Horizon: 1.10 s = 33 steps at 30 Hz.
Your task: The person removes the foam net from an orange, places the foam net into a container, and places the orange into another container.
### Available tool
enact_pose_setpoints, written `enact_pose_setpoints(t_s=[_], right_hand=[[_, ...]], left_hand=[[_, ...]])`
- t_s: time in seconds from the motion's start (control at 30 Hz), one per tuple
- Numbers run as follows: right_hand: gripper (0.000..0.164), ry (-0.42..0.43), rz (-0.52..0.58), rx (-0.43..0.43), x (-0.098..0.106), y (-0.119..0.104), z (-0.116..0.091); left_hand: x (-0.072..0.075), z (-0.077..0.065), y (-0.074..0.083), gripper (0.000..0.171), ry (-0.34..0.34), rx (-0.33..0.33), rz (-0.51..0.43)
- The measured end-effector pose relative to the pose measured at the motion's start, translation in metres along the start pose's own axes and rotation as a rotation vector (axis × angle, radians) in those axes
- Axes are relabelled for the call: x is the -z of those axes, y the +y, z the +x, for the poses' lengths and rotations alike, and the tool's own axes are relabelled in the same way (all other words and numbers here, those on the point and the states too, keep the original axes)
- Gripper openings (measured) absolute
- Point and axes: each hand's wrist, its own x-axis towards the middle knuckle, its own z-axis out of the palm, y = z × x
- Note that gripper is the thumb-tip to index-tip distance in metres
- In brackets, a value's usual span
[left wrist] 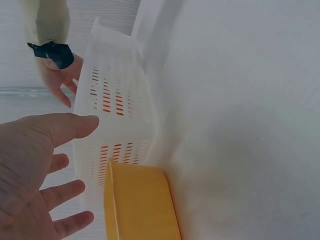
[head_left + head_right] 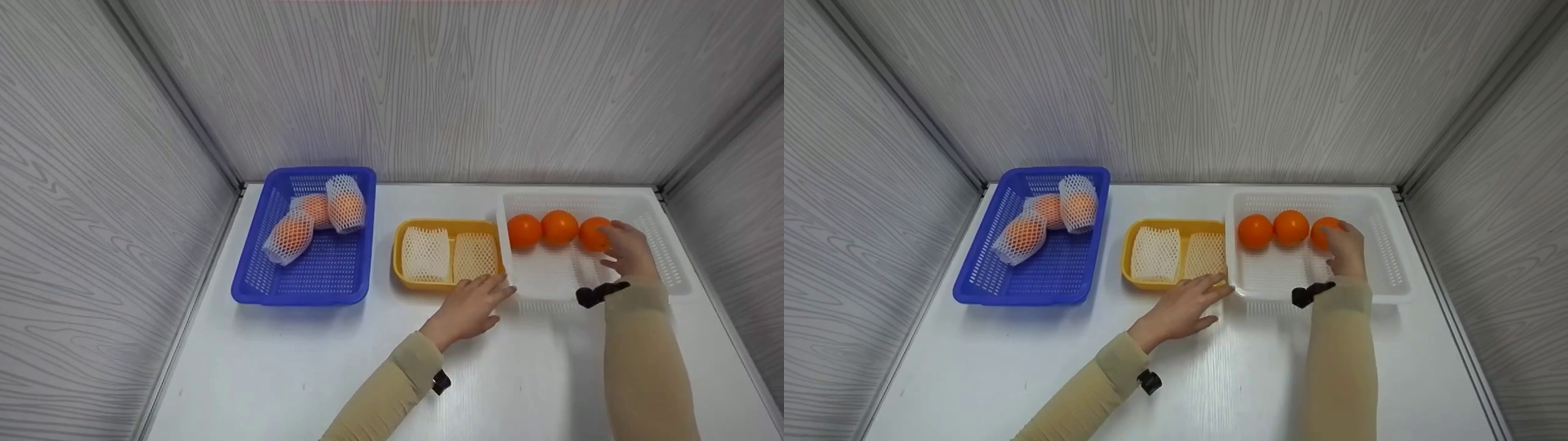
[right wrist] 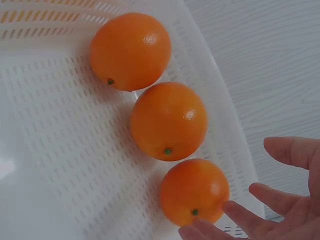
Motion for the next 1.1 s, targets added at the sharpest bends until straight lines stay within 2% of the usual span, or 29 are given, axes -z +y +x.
enact_pose_setpoints(t_s=[0.3,0.57,0.83,1.1], right_hand=[[0.085,-0.008,-0.112,0.081,-0.017,-0.006,-0.015],[0.081,-0.003,-0.217,0.221,-0.045,-0.007,-0.031],[0.077,-0.090,-0.257,0.317,-0.072,-0.006,-0.056],[0.074,-0.178,-0.297,0.417,-0.098,0.002,-0.072]], left_hand=[[0.013,-0.018,-0.020,0.049,0.074,0.100,-0.009],[0.035,-0.041,-0.040,0.050,0.101,0.206,-0.062],[0.053,-0.070,-0.068,0.051,0.175,0.282,-0.093],[0.062,-0.098,-0.097,0.053,0.274,0.364,-0.150]])
